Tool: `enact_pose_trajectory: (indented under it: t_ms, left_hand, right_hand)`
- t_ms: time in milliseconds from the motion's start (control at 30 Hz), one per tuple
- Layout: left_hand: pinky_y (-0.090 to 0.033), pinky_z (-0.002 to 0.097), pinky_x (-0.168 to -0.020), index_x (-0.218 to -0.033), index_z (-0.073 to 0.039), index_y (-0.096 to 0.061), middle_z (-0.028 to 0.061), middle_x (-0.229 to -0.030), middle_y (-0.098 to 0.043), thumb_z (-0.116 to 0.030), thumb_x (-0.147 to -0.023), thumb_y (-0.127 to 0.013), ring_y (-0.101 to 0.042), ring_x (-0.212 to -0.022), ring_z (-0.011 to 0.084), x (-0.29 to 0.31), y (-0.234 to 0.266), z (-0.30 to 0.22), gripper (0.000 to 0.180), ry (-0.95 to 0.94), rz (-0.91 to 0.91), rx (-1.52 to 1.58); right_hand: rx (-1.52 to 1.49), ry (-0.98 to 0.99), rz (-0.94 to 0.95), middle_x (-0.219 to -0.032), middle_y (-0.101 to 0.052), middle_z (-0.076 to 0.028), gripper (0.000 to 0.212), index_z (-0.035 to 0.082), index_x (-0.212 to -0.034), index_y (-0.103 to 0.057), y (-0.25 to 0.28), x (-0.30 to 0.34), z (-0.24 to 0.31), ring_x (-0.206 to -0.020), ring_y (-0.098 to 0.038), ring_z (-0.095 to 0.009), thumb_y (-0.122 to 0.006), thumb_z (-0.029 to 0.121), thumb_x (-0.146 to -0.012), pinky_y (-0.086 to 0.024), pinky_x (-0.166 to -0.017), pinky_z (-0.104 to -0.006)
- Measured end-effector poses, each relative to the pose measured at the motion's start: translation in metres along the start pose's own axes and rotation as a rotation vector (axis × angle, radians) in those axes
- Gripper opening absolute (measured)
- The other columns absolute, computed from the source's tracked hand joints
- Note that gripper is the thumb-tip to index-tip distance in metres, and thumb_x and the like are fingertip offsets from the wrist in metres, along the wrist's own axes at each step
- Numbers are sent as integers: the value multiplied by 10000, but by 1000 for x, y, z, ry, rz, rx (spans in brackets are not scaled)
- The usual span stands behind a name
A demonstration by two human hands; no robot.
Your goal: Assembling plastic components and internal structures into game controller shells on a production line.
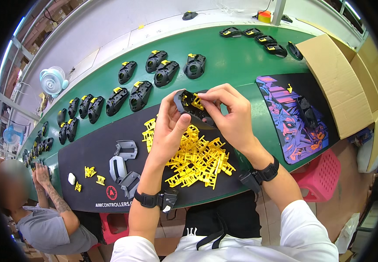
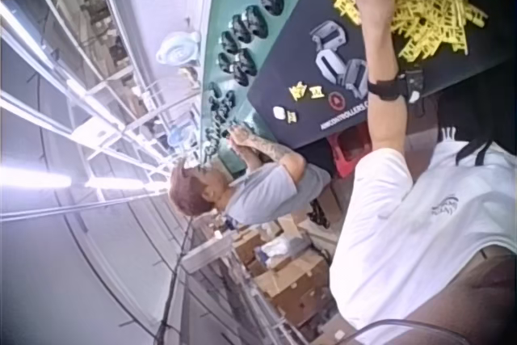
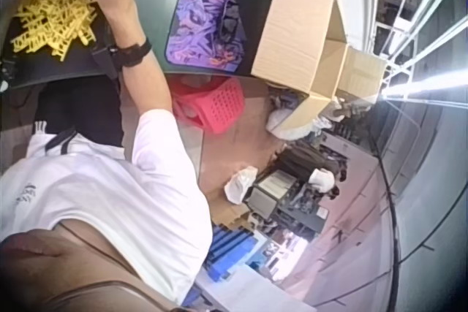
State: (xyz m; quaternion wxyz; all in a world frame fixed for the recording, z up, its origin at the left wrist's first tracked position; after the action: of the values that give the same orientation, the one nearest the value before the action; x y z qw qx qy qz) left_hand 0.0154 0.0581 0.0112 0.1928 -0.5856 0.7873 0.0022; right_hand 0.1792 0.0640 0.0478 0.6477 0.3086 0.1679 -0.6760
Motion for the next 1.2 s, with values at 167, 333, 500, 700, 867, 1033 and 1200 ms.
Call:
enact_pose_trajectory:
  t_ms: [167, 333, 500, 700, 867, 1033, 1200]
  left_hand:
    - [-417, 318, -1058, -1496, -7, -306, 97, -1332, -506, -287, -1013, -622, -511, -1245, 172, 0, 3, 4, 641, 17, 22, -49]
    - [-435, 312, -1036, -1555, -68, -255, 64, -1297, -511, -454, -1060, -449, -519, -1223, 152, 1, -8, -8, 657, 31, -21, 36]
    - [-425, 362, -1068, -1582, -72, -215, 69, -1341, -539, -617, -1051, -224, -536, -1256, 180, 1, -3, -2, 761, 61, -58, 5]
    - [-351, 292, -1062, -1521, -60, -350, 72, -1299, -503, -557, -1074, -217, -474, -1198, 156, 3, 0, 4, 681, 69, -2, -27]
    - [-357, 307, -1073, -1489, -48, -398, 66, -1313, -505, -536, -1059, -316, -471, -1226, 157, 4, 4, 6, 656, 166, 14, 33]
    - [-482, 304, -972, -1487, -56, -400, 76, -1265, -576, -532, -1068, -294, -583, -1131, 156, 10, 5, 7, 642, 233, 1, 148]
    - [-539, 324, -892, -1385, -33, -505, 99, -1222, -630, -573, -1037, -324, -632, -1058, 176, 1, -4, -1, 667, 304, -168, 323]
  right_hand:
    - [67, 97, 18, -941, -650, -59, 149, 37, -989, -754, -1, 0, 4, -700, -616, -111, -703, -34, -868, -512, -537, -224]
    - [-137, -70, 73, -996, -586, -24, 158, 50, -1069, -726, -1, -3, -14, -775, -562, -83, -671, 30, -922, -473, -658, -200]
    - [-465, -210, 291, -1016, -523, -14, 115, 34, -1054, -680, -16, 3, -24, -844, -537, -64, -649, 45, -943, -453, -704, -201]
    - [-387, -229, 462, -1004, -472, -5, 108, 12, -1013, -619, -26, 9, -23, -811, -479, -63, -647, -41, -922, -450, -741, -221]
    - [-333, -189, 444, -881, -436, 3, 148, 53, -973, -621, -27, 13, -14, -705, -421, -71, -736, 66, -881, -383, -622, -240]
    - [-203, -170, 508, -902, -431, 12, 140, 43, -984, -606, -28, 13, -2, -766, -426, -65, -711, 19, -896, -409, -641, -230]
    - [-51, 238, 349, -1045, -586, -39, 258, 74, -1030, -699, -12, 3, 22, -1009, -593, -220, -808, 127, -802, -533, -857, -354]
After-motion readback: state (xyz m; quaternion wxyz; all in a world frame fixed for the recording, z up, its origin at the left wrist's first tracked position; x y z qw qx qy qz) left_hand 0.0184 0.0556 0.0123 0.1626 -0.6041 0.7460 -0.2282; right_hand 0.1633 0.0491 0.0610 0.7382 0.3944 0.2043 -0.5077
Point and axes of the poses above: each hand's wrist, its own x-axis away from the middle knuckle, its own y-axis out of the back of the hand, z = x × y, the point moved 6 cm from there along -x, towards the middle knuckle
